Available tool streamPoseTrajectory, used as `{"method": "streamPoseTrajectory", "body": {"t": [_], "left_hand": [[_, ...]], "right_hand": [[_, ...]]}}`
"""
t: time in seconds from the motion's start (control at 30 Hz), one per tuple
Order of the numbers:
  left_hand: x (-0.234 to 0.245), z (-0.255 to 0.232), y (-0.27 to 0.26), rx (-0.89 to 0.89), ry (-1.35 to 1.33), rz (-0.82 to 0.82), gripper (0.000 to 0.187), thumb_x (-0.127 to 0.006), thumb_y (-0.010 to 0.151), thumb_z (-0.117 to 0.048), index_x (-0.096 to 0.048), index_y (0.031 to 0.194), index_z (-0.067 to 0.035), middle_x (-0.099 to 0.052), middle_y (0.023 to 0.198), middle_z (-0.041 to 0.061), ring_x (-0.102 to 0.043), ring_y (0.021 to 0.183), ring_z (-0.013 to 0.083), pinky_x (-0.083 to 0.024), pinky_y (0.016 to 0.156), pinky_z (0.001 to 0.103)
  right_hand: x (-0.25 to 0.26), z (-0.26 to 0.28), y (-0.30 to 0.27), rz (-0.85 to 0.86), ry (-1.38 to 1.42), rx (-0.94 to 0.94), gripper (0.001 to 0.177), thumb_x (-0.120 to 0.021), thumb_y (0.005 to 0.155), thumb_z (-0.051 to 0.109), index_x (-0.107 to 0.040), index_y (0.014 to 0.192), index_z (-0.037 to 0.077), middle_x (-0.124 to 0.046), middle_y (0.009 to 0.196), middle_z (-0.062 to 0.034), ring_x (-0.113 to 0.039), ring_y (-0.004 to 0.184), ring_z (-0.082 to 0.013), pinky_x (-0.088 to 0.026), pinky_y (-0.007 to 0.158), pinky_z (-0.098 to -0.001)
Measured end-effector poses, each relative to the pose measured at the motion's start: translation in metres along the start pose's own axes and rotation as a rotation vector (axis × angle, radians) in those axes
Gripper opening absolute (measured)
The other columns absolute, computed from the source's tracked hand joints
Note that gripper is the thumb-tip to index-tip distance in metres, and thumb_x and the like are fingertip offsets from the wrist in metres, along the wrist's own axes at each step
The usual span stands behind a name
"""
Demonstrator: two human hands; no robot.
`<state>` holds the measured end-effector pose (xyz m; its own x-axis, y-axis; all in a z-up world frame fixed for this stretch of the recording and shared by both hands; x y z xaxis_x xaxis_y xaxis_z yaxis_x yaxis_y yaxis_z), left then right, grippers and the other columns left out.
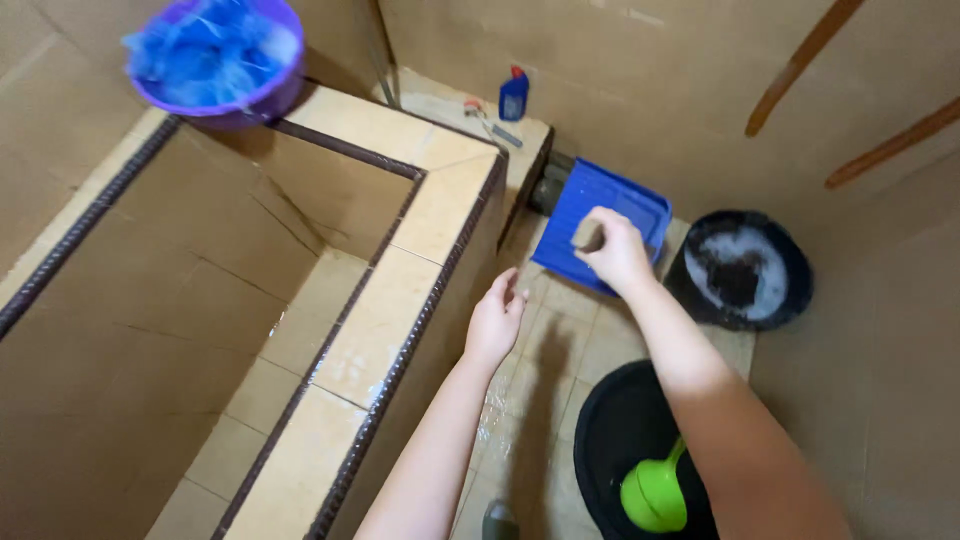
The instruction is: The person scrubs a blue plastic tray with a sponge under running water in a tiled shower area. They repeatedly rinse the tray and wipe the shower floor and walls with the sponge, then place the tray on the floor.
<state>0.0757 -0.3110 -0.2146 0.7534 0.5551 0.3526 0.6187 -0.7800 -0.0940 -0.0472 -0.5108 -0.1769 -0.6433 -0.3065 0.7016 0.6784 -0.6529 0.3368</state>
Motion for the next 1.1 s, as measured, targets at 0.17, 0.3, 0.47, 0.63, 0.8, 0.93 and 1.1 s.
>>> {"method": "streamPoseTrajectory", "body": {"t": [0.17, 0.3, 0.47, 0.63, 0.8, 0.93, 1.1], "left_hand": [[0.038, -0.03, -0.008, -0.058, 0.108, -0.061, 0.05, -0.065, 0.097, -0.03, -0.055, 0.143, -0.013, -0.065, 0.134, 0.021, -0.061, 0.126, 0.0357, -0.049, 0.103, 0.04], [0.067, -0.056, -0.015, -0.083, 0.07, -0.066, 0.051, -0.065, 0.095, -0.031, -0.055, 0.142, -0.015, -0.068, 0.131, 0.019, -0.065, 0.123, 0.0335, -0.05, 0.102, 0.039], [0.101, -0.064, -0.014, -0.182, 0.017, -0.113, 0.051, -0.066, 0.095, -0.028, -0.054, 0.143, -0.015, -0.068, 0.131, 0.018, -0.065, 0.123, 0.0307, -0.05, 0.102, 0.038], [0.129, -0.07, -0.026, -0.206, -0.125, -0.098, 0.05, -0.063, 0.096, -0.022, -0.052, 0.143, -0.012, -0.066, 0.138, 0.012, -0.068, 0.122, 0.0248, -0.052, 0.101, 0.035], [0.182, -0.084, -0.053, -0.281, -0.139, -0.149, 0.052, -0.063, 0.095, -0.018, -0.051, 0.145, -0.012, -0.062, 0.143, 0.011, -0.065, 0.125, 0.0253, -0.052, 0.102, 0.035], [0.244, -0.092, -0.092, -0.274, -0.054, -0.238, 0.052, -0.065, 0.095, -0.019, -0.051, 0.145, -0.013, -0.063, 0.141, 0.012, -0.065, 0.126, 0.0241, -0.051, 0.103, 0.034], [0.307, -0.055, -0.111, -0.309, -0.071, -0.354, 0.051, -0.066, 0.094, -0.018, -0.052, 0.143, -0.012, -0.066, 0.135, 0.014, -0.067, 0.122, 0.0228, -0.053, 0.1, 0.033]], "right_hand": [[0.026, 0.019, 0.024, -0.12, 0.017, -0.124, 0.047, -0.089, 0.068, 0.012, -0.065, 0.107, 0.003, -0.072, 0.095, -0.0167, -0.072, 0.091, -0.0316, -0.056, 0.083, -0.0404], [0.046, 0.036, 0.034, -0.155, -0.068, -0.177, 0.055, -0.092, 0.065, 0.015, -0.066, 0.113, 0.004, -0.073, 0.1, -0.0175, -0.071, 0.095, -0.0312, -0.055, 0.085, -0.0403], [0.098, 0.095, 0.056, -0.194, -0.016, -0.15, 0.053, -0.088, 0.067, 0.012, -0.068, 0.116, 0.007, -0.076, 0.101, -0.0134, -0.074, 0.096, -0.0252, -0.056, 0.087, -0.0375], [0.137, 0.191, 0.057, -0.205, -0.073, -0.115, 0.043, -0.087, 0.07, 0.011, -0.068, 0.109, 0.006, -0.076, 0.097, -0.014, -0.073, 0.09, -0.0252, -0.056, 0.083, -0.0385], [0.146, 0.293, 0.054, -0.231, -0.01, -0.029, 0.043, -0.086, 0.067, 0.008, -0.066, 0.106, 0.006, -0.074, 0.091, -0.015, -0.071, 0.084, -0.0288, -0.055, 0.076, -0.0402], [0.143, 0.374, 0.032, -0.18, -0.001, 0.022, 0.036, -0.083, 0.072, 0.007, -0.065, 0.103, 0.004, -0.072, 0.088, -0.0177, -0.07, 0.081, -0.0311, -0.054, 0.075, -0.0409], [0.13, 0.443, 0.026, -0.168, 0.04, 0.209, 0.039, -0.084, 0.069, 0.009, -0.066, 0.103, 0.005, -0.073, 0.089, -0.0146, -0.07, 0.083, -0.0256, -0.054, 0.077, -0.0376]]}}
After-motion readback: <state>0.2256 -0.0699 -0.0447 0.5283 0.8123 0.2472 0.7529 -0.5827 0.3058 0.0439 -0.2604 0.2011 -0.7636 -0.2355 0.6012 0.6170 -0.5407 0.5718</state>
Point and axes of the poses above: each hand's wrist, its own y-axis towards the middle knuckle, its own x-axis out of the back of the hand, z = x × y, the point moved 1 cm from there along y, towards the middle knuckle
